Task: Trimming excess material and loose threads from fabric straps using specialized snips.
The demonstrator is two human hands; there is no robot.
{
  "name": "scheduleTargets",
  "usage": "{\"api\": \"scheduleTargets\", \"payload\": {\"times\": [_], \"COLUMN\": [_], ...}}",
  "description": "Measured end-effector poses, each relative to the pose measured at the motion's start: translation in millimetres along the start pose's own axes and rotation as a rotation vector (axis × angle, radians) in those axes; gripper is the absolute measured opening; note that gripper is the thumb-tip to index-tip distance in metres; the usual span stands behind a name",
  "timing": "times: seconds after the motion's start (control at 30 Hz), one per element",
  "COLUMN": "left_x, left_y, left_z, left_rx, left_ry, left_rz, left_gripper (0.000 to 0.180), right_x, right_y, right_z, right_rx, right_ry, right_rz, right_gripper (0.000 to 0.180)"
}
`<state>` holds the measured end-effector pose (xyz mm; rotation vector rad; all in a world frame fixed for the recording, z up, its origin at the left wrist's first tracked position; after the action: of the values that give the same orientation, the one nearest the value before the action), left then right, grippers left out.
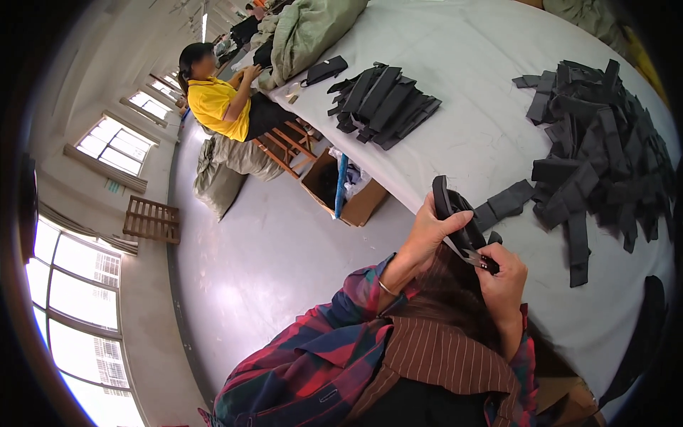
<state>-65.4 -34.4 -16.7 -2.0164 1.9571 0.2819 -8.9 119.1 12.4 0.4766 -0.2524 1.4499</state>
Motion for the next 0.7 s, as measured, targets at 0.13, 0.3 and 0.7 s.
{"api": "scheduleTargets", "payload": {"times": [0.13, 0.3, 0.7], "left_x": [-19, -30, -20], "left_y": [-12, -5, 4], "left_z": [-14, -16, -39], "left_rx": [0.019, -0.045, -0.318], "left_ry": [0.011, -0.078, 0.055], "left_rz": [0.146, 0.194, 0.076], "left_gripper": [0.067, 0.069, 0.065], "right_x": [10, 26, 47], "right_y": [3, 14, 21], "right_z": [-16, -9, -6], "right_rx": [-0.115, -0.105, -0.029], "right_ry": [0.144, 0.194, 0.132], "right_rz": [-0.007, -0.069, -0.206], "right_gripper": [0.011, 0.018, 0.017]}}
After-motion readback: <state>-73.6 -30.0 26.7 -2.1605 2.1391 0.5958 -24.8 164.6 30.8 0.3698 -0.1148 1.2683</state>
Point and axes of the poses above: each hand's wrist, its own y-axis towards the middle knuckle, its own x-axis out of the back of the hand, z = x × y, the point moved 9 cm from there along y, towards the middle knuckle, and after that the axes turned 6 degrees about -x, right-handed, at the moved point
